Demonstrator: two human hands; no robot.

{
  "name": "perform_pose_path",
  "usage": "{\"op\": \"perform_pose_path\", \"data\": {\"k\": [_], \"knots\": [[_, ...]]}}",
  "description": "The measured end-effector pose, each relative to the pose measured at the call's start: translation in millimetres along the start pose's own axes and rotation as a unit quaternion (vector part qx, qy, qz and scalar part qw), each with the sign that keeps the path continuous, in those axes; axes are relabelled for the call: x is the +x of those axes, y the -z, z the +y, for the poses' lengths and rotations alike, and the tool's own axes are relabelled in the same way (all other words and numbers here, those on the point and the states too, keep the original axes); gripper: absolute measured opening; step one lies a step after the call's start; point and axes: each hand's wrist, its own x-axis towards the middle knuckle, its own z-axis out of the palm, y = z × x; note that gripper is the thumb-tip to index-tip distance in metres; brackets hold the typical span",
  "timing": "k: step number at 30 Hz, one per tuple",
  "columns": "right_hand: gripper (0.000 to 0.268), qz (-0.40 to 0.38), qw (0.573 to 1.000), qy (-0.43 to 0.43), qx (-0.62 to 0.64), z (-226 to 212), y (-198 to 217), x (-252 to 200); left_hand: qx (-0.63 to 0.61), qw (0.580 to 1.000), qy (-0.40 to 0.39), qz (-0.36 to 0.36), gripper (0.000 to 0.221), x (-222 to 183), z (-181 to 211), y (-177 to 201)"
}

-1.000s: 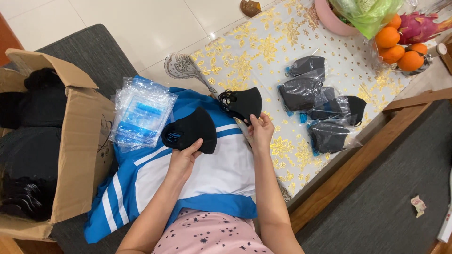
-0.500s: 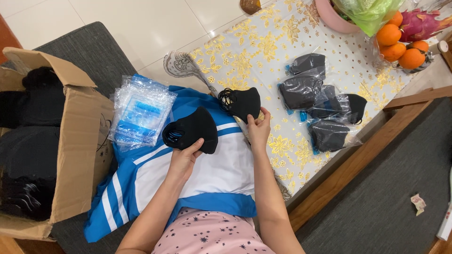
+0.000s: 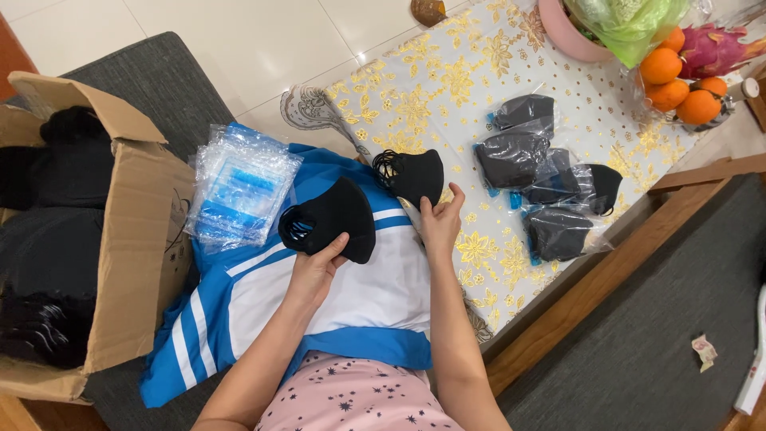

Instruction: Packing black face masks into a cardboard box at a packing station

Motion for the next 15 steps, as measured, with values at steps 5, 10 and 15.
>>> {"op": "perform_pose_path", "data": {"k": [5, 10, 15], "knots": [[0.041, -0.066, 0.993, 0.066, 0.07, -24.2, 8.8, -28.8, 0.014, 1.0, -0.009, -0.014, 0.043, -6.0, 6.1, -3.7], [0.021, -0.155, 0.969, 0.052, 0.183, -44.7, 8.2, -52.2, 0.024, 1.0, -0.01, -0.016, 0.041, -11.7, 9.9, -9.9], [0.03, -0.231, 0.936, 0.098, 0.245, -65.2, 6.3, -66.8, 0.088, 0.996, -0.011, -0.025, 0.041, -16.1, 18.0, -14.2]]}}
